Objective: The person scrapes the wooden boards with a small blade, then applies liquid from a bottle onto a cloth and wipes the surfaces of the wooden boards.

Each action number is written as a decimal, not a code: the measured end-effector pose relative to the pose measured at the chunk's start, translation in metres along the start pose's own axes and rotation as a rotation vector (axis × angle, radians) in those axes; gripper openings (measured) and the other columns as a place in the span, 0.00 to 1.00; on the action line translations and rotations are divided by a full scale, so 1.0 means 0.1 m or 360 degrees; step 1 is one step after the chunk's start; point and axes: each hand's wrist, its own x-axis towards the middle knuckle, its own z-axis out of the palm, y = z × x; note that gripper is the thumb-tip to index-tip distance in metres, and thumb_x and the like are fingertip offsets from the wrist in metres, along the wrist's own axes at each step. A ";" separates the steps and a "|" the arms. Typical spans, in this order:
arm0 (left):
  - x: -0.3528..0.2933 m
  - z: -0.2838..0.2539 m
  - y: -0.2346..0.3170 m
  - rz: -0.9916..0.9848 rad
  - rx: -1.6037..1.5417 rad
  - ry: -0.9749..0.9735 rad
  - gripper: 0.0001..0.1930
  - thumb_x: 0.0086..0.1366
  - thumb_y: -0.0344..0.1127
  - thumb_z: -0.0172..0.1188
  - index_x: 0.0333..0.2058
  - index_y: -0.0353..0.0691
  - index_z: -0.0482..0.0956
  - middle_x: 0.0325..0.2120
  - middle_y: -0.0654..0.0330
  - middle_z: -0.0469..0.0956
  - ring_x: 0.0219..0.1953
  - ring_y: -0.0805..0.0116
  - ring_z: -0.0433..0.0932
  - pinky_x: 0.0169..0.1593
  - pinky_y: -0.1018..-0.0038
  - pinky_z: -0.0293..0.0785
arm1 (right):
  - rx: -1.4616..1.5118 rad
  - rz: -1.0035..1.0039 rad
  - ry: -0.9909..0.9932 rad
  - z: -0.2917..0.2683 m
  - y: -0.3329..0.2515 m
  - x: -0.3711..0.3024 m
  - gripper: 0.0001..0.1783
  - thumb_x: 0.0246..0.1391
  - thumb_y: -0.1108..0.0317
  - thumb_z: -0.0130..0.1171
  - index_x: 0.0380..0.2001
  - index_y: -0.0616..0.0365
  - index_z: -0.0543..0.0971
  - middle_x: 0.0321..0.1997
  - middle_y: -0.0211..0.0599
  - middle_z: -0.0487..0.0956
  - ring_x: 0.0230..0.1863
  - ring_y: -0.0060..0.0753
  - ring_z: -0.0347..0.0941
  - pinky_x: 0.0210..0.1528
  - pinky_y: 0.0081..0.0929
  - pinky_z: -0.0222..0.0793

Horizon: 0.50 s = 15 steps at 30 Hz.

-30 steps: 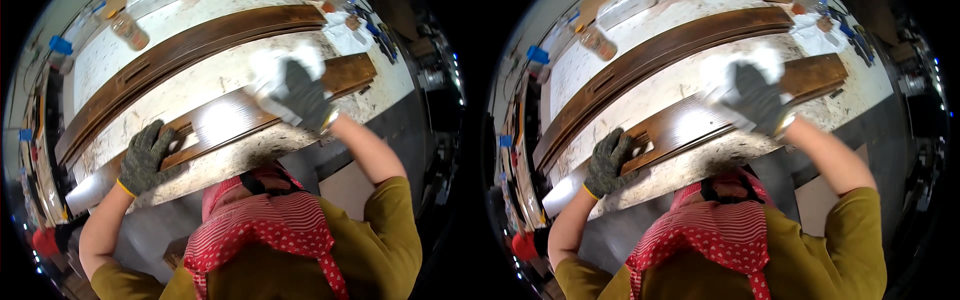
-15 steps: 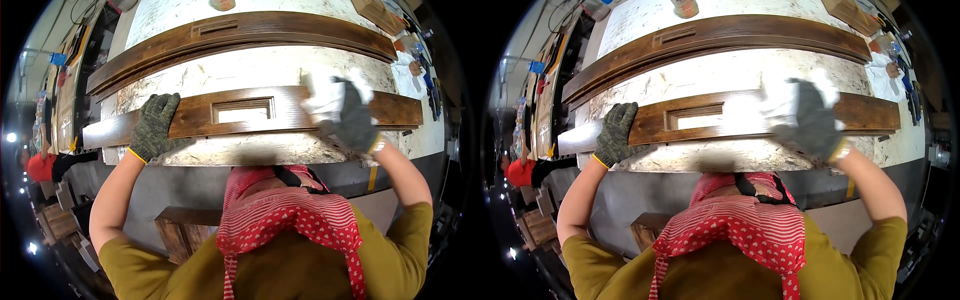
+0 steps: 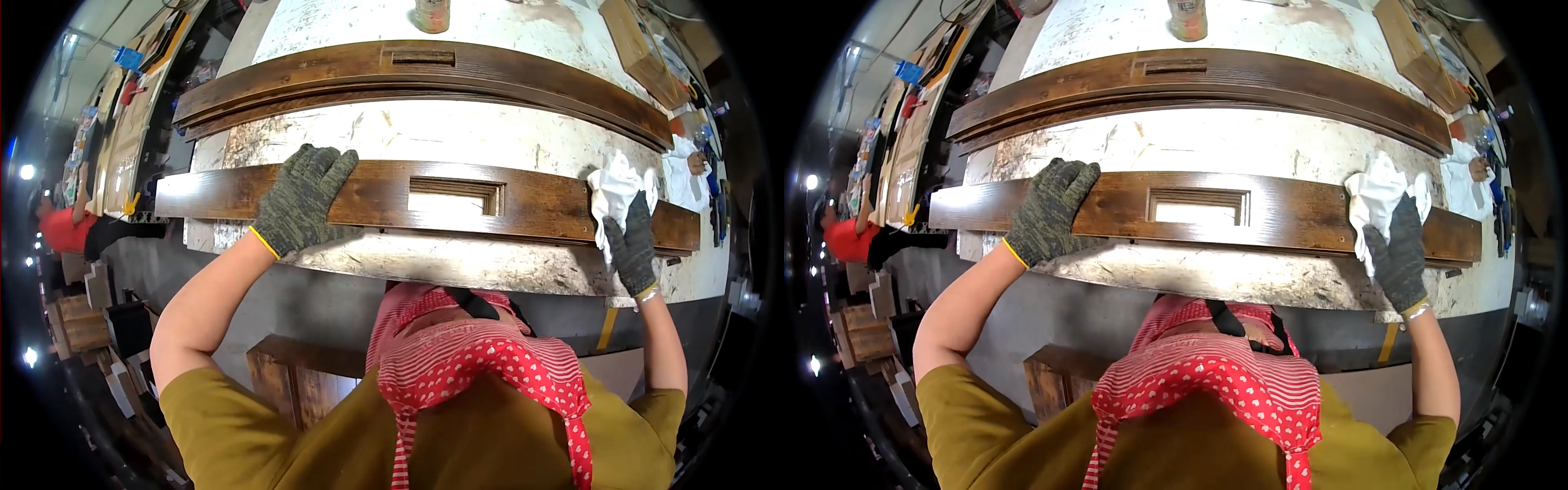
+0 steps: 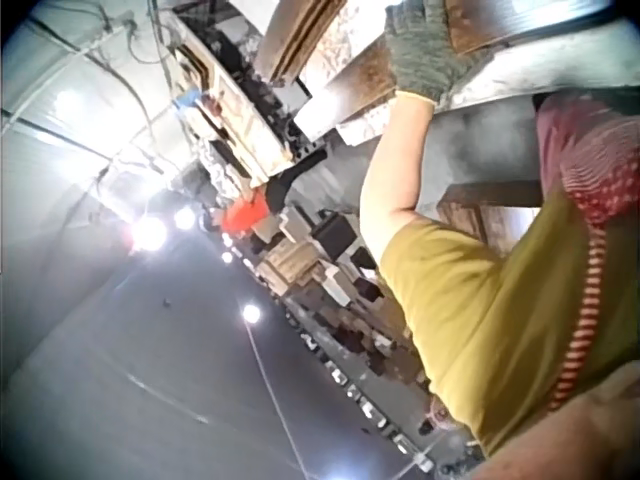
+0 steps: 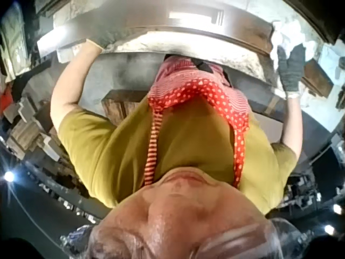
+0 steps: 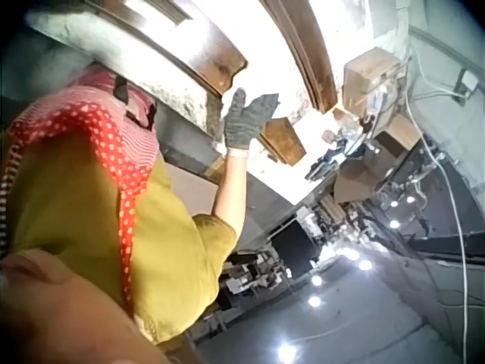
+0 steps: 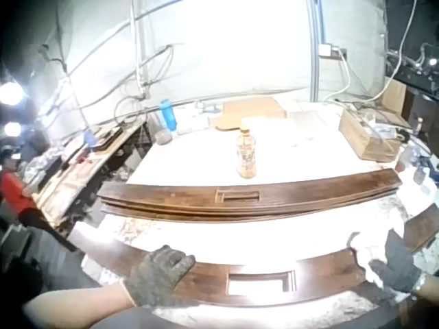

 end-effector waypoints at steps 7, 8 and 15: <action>-0.15 0.03 -0.08 -0.0035 -0.0045 0.0021 0.48 0.50 0.64 0.65 0.61 0.37 0.63 0.55 0.45 0.68 0.59 0.47 0.65 0.65 0.54 0.56 | -0.0689 -0.1390 0.0028 1.58 -1.80 0.10 0.31 0.54 0.52 0.62 0.57 0.57 0.71 0.64 0.50 0.67 0.67 0.44 0.61 0.68 0.44 0.56; -0.17 0.01 -0.16 0.0025 -0.0279 0.0034 0.45 0.52 0.63 0.64 0.61 0.39 0.64 0.57 0.46 0.66 0.62 0.47 0.62 0.67 0.55 0.55 | -0.0426 -0.1255 0.0050 1.65 -1.89 0.14 0.30 0.54 0.53 0.62 0.57 0.55 0.71 0.63 0.48 0.69 0.66 0.45 0.64 0.68 0.44 0.57; -1.27 -0.24 -1.77 -0.0274 -0.0120 0.0028 0.25 0.63 0.50 0.56 0.52 0.39 0.74 0.49 0.49 0.75 0.53 0.48 0.71 0.58 0.56 0.64 | -0.0858 -0.1050 0.0179 1.58 -2.24 0.26 0.30 0.54 0.49 0.62 0.52 0.60 0.73 0.62 0.52 0.70 0.65 0.52 0.64 0.67 0.43 0.58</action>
